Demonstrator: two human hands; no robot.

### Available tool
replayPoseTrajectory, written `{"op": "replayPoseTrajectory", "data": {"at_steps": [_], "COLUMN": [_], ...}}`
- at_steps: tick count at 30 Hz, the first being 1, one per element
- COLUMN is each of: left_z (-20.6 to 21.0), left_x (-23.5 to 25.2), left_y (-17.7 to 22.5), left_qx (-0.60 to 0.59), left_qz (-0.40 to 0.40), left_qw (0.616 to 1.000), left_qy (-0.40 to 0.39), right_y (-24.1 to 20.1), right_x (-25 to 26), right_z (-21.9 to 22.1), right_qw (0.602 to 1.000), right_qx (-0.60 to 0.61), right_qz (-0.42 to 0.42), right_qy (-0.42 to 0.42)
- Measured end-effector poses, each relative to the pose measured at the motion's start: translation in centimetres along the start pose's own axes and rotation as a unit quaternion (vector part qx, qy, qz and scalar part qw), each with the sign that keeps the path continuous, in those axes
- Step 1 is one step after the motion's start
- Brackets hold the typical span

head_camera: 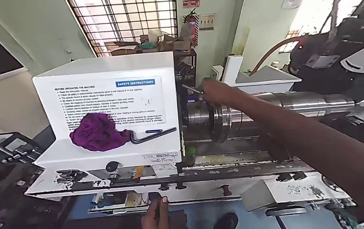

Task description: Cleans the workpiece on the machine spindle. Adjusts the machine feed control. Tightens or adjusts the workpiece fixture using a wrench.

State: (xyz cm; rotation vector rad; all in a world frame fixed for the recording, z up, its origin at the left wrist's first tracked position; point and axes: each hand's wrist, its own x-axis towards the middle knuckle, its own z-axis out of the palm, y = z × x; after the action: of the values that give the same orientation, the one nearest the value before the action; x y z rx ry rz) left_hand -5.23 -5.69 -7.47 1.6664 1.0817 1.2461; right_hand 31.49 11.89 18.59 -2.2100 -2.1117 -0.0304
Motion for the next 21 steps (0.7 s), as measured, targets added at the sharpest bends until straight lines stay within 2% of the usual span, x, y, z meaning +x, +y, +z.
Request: {"op": "replayPoseTrajectory", "data": {"at_steps": [3,6,11,15,18,21], "left_z": [0.3,0.9,2.3,2.9,3.2,3.2], "left_x": [0.3,0.0,-0.6,-0.9,-0.9,-0.9], "left_y": [0.0,0.3,0.2,-0.1,0.0,0.3], "left_qx": [-0.008,-0.020,-0.031,-0.033,-0.033,-0.017], "left_qz": [0.002,-0.001,-0.011,-0.007,0.000,-0.006], "left_qw": [1.000,1.000,0.998,0.996,0.995,0.997], "left_qy": [0.002,-0.011,-0.053,-0.088,-0.094,-0.081], "right_y": [-0.7,-0.9,0.3,0.6,0.6,0.9], "right_x": [0.4,-0.2,-1.2,-1.4,-0.1,1.2], "right_z": [-0.2,-0.3,-0.3,-1.8,-1.8,-1.0], "right_qw": [0.996,0.994,0.999,0.989,0.978,0.977], "right_qx": [0.043,0.062,-0.024,-0.084,-0.131,-0.128], "right_qz": [0.073,0.089,-0.030,-0.111,-0.133,-0.139], "right_qy": [-0.034,-0.027,-0.004,-0.054,-0.089,-0.094]}}
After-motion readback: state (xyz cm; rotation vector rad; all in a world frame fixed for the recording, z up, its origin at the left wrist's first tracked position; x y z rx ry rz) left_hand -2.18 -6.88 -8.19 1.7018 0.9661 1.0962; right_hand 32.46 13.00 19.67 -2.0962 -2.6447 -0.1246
